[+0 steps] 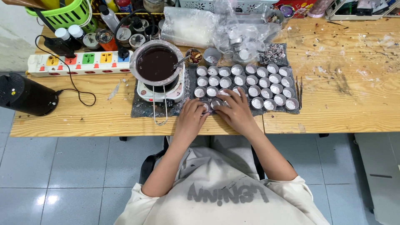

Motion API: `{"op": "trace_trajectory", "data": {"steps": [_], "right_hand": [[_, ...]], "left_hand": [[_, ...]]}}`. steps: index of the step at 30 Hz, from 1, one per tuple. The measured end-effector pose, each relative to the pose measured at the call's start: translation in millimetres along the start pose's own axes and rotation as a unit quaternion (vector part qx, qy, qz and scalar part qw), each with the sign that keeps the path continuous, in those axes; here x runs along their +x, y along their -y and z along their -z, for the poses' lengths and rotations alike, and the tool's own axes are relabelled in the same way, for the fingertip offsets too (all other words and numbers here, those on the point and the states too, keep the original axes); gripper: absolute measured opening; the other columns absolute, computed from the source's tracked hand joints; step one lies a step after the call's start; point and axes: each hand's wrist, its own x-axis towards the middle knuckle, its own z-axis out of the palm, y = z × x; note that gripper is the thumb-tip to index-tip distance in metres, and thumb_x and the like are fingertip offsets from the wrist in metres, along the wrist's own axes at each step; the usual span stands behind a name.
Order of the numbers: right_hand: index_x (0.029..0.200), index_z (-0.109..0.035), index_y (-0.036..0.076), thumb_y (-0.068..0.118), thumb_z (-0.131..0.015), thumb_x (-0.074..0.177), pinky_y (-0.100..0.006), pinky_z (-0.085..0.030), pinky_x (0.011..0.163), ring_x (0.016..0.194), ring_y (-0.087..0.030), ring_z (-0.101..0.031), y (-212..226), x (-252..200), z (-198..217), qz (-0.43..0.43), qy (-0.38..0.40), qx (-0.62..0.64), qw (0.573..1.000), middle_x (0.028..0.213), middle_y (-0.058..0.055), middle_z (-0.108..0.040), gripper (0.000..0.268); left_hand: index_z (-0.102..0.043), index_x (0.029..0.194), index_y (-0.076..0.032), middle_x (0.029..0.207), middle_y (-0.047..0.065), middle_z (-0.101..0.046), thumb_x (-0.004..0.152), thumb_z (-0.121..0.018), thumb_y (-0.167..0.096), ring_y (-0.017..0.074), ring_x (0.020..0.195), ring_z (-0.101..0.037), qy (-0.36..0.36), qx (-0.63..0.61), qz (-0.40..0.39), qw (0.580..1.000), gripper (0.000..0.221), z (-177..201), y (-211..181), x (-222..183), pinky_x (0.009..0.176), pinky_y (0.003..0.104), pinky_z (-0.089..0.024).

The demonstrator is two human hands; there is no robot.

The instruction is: Stirring melted wax and arranging tealight candle cups on a production workbench.

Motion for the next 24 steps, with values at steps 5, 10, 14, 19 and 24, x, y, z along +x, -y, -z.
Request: {"op": "trace_trajectory", "data": {"steps": [5, 10, 14, 19, 24], "right_hand": [[0.125, -0.067, 0.012, 0.026, -0.086, 0.081, -0.057, -0.036, 0.118, 0.14, -0.035, -0.047, -2, 3, 25, -0.063, -0.044, 0.052, 0.996, 0.144, -0.011, -0.056, 0.05], [0.141, -0.056, 0.008, 0.032, -0.09, 0.074, -0.054, -0.036, 0.117, 0.146, -0.045, -0.036, -7, -9, 28, -0.147, -0.043, 0.089, 0.984, 0.154, -0.019, -0.042, 0.078], [0.145, -0.053, 0.011, 0.028, -0.09, 0.075, -0.052, -0.036, 0.12, 0.15, -0.042, -0.034, -11, -18, 18, -0.14, -0.024, 0.118, 0.983, 0.158, -0.018, -0.04, 0.081], [0.147, -0.052, 0.01, 0.027, -0.091, 0.076, -0.052, -0.035, 0.121, 0.152, -0.042, -0.032, -10, -12, 19, -0.134, -0.041, 0.108, 0.984, 0.16, -0.019, -0.038, 0.083], [0.148, -0.049, 0.007, 0.029, -0.085, 0.08, -0.05, -0.035, 0.119, 0.151, -0.043, -0.032, -14, -6, 30, -0.15, -0.001, 0.131, 0.98, 0.16, -0.022, -0.036, 0.08]], "left_hand": [[-0.04, 0.146, 0.001, 0.148, 0.023, -0.042, 0.092, -0.075, -0.032, 0.0435, 0.139, -0.041, -0.035, -0.033, 0.034, 0.998, 0.072, 0, -12, 12, 0.116, 0.053, -0.036], [-0.019, 0.159, -0.001, 0.161, 0.027, -0.026, 0.091, -0.076, -0.037, 0.0481, 0.146, -0.033, -0.005, -0.054, 0.055, 0.997, 0.095, -15, -7, 15, 0.118, 0.055, -0.033], [-0.019, 0.159, -0.002, 0.162, 0.027, -0.025, 0.092, -0.076, -0.037, 0.0469, 0.147, -0.032, 0.014, -0.068, 0.059, 0.996, 0.095, -20, -5, 15, 0.119, 0.054, -0.034], [-0.015, 0.159, -0.002, 0.161, 0.028, -0.023, 0.089, -0.078, -0.039, 0.0479, 0.148, -0.028, 0.003, -0.07, 0.041, 0.997, 0.102, -9, -11, 26, 0.12, 0.055, -0.031], [-0.024, 0.158, -0.002, 0.162, 0.026, -0.027, 0.093, -0.071, -0.047, 0.0433, 0.152, -0.026, 0.018, -0.025, -0.005, 1.0, 0.092, -16, -9, 39, 0.124, 0.055, -0.024]]}}
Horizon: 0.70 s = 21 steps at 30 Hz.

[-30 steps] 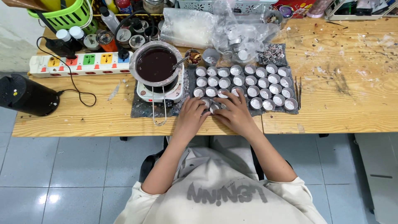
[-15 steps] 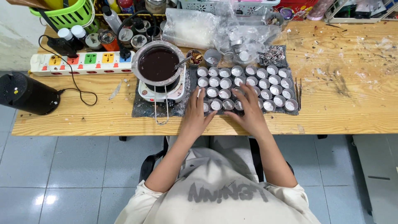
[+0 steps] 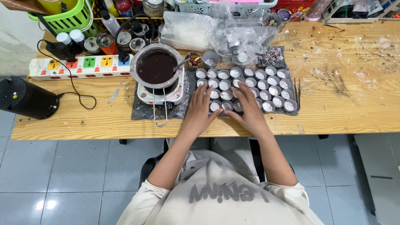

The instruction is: Stirring melted wax and arranging tealight candle cups on a production workbench.

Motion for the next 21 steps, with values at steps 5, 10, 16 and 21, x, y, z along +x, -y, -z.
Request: {"op": "trace_trajectory", "data": {"steps": [5, 10, 16, 21], "right_hand": [[0.149, -0.049, 0.008, 0.03, -0.071, 0.096, -0.053, -0.033, 0.123, 0.152, -0.039, -0.034, -35, -11, 22, -0.049, -0.052, -0.029, 0.997, 0.16, -0.02, -0.041, 0.063], [0.151, -0.05, 0.006, 0.029, -0.059, 0.105, -0.056, -0.025, 0.124, 0.155, -0.04, -0.03, -54, -25, 34, -0.067, -0.038, -0.17, 0.982, 0.161, -0.018, -0.045, 0.052], [0.147, -0.055, 0.011, 0.032, -0.057, 0.101, -0.06, -0.017, 0.124, 0.153, -0.034, -0.03, -53, -34, 39, -0.061, 0.009, -0.26, 0.964, 0.16, -0.012, -0.043, 0.051], [0.151, -0.054, 0.01, 0.032, -0.052, 0.105, -0.061, -0.014, 0.125, 0.156, -0.036, -0.025, -56, -36, 38, -0.045, 0.015, -0.216, 0.975, 0.166, -0.013, -0.038, 0.051]], "left_hand": [[-0.036, 0.155, -0.005, 0.162, 0.022, -0.031, 0.098, -0.062, -0.052, 0.0408, 0.152, -0.025, 0.03, 0.034, -0.034, 0.998, 0.078, -9, -6, 12, 0.125, 0.055, -0.02], [-0.042, 0.153, -0.008, 0.163, 0.017, -0.033, 0.1, -0.057, -0.053, 0.0375, 0.154, -0.025, 0.058, 0.045, -0.059, 0.996, 0.07, -23, -22, 39, 0.125, 0.056, -0.019], [-0.044, 0.151, -0.006, 0.162, 0.019, -0.031, 0.098, -0.057, -0.054, 0.0391, 0.152, -0.022, 0.074, 0.026, -0.094, 0.992, 0.073, -55, -35, 73, 0.121, 0.059, -0.021], [-0.044, 0.153, -0.009, 0.162, 0.017, -0.036, 0.102, -0.054, -0.048, 0.0365, 0.153, -0.027, 0.082, 0.054, -0.101, 0.99, 0.065, -74, -41, 95, 0.122, 0.059, -0.023]]}}
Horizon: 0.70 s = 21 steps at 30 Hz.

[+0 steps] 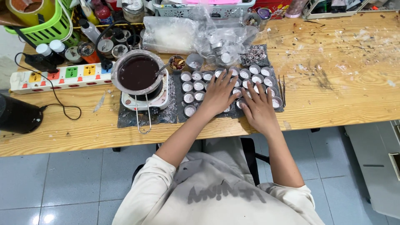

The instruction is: Stirring melted wax and arranging tealight candle cups on a production workbench.

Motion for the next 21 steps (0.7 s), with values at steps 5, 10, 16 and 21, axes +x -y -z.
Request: {"op": "trace_trajectory", "data": {"steps": [5, 10, 16, 21], "right_hand": [[0.146, -0.055, 0.01, 0.039, -0.052, 0.101, -0.061, -0.012, 0.124, 0.154, -0.036, -0.025, 1, -5, 4, 0.008, 0.029, -0.023, 0.999, 0.162, -0.012, -0.039, 0.053], [0.148, -0.054, 0.008, 0.036, -0.049, 0.105, -0.061, -0.013, 0.124, 0.154, -0.037, -0.028, -29, -8, 13, -0.024, 0.017, 0.055, 0.998, 0.163, -0.014, -0.04, 0.052], [0.155, -0.045, 0.004, 0.032, -0.047, 0.106, -0.049, -0.022, 0.128, 0.156, -0.038, -0.028, -62, -13, 21, -0.144, -0.046, 0.103, 0.983, 0.162, -0.019, -0.04, 0.056], [0.159, -0.035, 0.0, 0.027, -0.049, 0.108, -0.051, -0.018, 0.127, 0.158, -0.041, -0.02, -71, -21, -3, -0.065, -0.008, 0.14, 0.988, 0.167, -0.027, -0.029, 0.059]], "left_hand": [[-0.045, 0.152, -0.012, 0.161, 0.015, -0.038, 0.103, -0.049, -0.047, 0.0337, 0.152, -0.029, 0.028, 0.035, -0.022, 0.999, 0.061, -23, 6, 5, 0.122, 0.06, -0.02], [-0.045, 0.152, -0.011, 0.161, 0.014, -0.038, 0.105, -0.047, -0.048, 0.0328, 0.151, -0.03, 0.054, 0.008, -0.011, 0.998, 0.06, -12, 2, 6, 0.123, 0.06, -0.018], [-0.036, 0.156, -0.011, 0.161, 0.014, -0.033, 0.094, -0.056, -0.061, 0.0321, 0.151, -0.024, 0.09, -0.013, -0.026, 0.996, 0.082, 15, -19, 4, 0.121, 0.063, -0.013], [-0.036, 0.154, -0.013, 0.163, 0.014, -0.033, 0.081, -0.069, -0.068, 0.033, 0.152, -0.025, 0.086, 0.011, -0.054, 0.995, 0.097, 2, -27, -5, 0.122, 0.063, -0.016]]}}
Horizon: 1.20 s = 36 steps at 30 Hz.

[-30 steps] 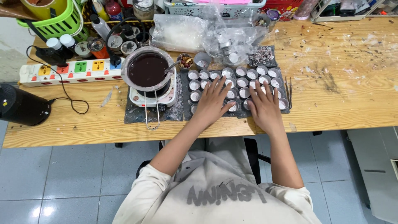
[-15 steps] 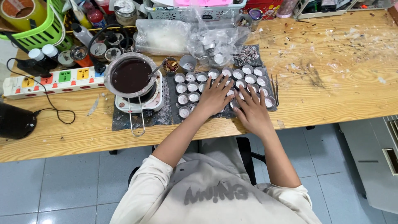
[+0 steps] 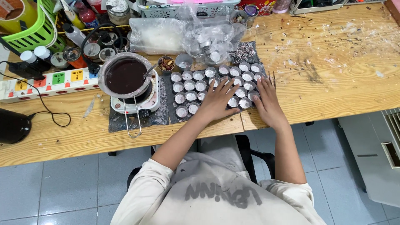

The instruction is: Stirring melted wax and arranging tealight candle cups on a production workbench.

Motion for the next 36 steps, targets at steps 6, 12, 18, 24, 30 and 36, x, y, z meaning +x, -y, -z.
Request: {"op": "trace_trajectory", "data": {"steps": [6, 12, 18, 24, 30, 36], "right_hand": [[0.156, -0.042, 0.002, 0.022, -0.061, 0.103, -0.049, -0.023, 0.127, 0.156, -0.041, -0.025, 22, -2, 15, -0.012, -0.049, 0.078, 0.996, 0.163, -0.025, -0.035, 0.059], [0.126, -0.067, 0.006, 0.015, -0.078, 0.088, -0.045, -0.039, 0.121, 0.148, -0.037, -0.045, 31, -17, 34, 0.012, -0.086, 0.08, 0.993, 0.153, -0.017, -0.052, 0.04], [0.108, -0.072, 0.004, 0.01, -0.083, 0.083, -0.042, -0.05, 0.102, 0.121, -0.032, -0.059, 12, -31, 34, -0.005, -0.088, 0.007, 0.996, 0.124, -0.013, -0.062, 0.028], [0.102, -0.074, 0.003, 0.002, -0.078, 0.084, -0.041, -0.052, 0.096, 0.111, -0.031, -0.064, 15, -30, 34, 0.014, -0.097, -0.006, 0.995, 0.113, -0.011, -0.067, 0.018], [0.106, -0.072, 0.004, 0.008, -0.082, 0.084, -0.043, -0.051, 0.096, 0.111, -0.03, -0.064, 25, -25, 39, 0.014, -0.101, -0.036, 0.994, 0.114, -0.01, -0.068, 0.024], [0.119, -0.071, 0.007, 0.008, -0.078, 0.087, -0.043, -0.05, 0.104, 0.123, -0.032, -0.06, 32, -20, 39, 0.007, -0.082, -0.001, 0.997, 0.127, -0.012, -0.065, 0.033]], "left_hand": [[-0.034, 0.157, -0.011, 0.158, 0.016, -0.039, 0.081, -0.073, -0.061, 0.0352, 0.15, -0.031, -0.072, 0.023, 0.002, 0.997, 0.099, -8, -19, 9, 0.123, 0.065, -0.017], [-0.039, 0.153, -0.014, 0.157, 0.013, -0.041, 0.084, -0.072, -0.056, 0.0324, 0.149, -0.032, -0.061, -0.003, -0.024, 0.998, 0.087, -5, -24, 6, 0.122, 0.066, -0.018], [-0.058, 0.135, -0.021, 0.157, 0.005, -0.043, 0.091, -0.067, -0.049, 0.024, 0.151, -0.03, -0.044, 0.03, -0.111, 0.992, 0.053, -17, -32, 15, 0.123, 0.065, -0.017], [-0.062, 0.126, -0.017, 0.153, 0.003, -0.047, 0.093, -0.067, -0.047, 0.0231, 0.15, -0.031, -0.03, 0.005, -0.106, 0.994, 0.045, -14, -33, 14, 0.124, 0.064, -0.016], [-0.061, 0.133, -0.022, 0.147, -0.002, -0.054, 0.095, -0.065, -0.038, 0.0194, 0.147, -0.039, -0.056, 0.02, -0.118, 0.991, 0.041, -32, -28, 17, 0.126, 0.063, -0.017], [-0.059, 0.136, -0.024, 0.144, -0.001, -0.054, 0.091, -0.068, -0.034, 0.021, 0.144, -0.04, -0.045, -0.004, -0.118, 0.992, 0.047, -28, -28, 16, 0.123, 0.064, -0.017]]}}
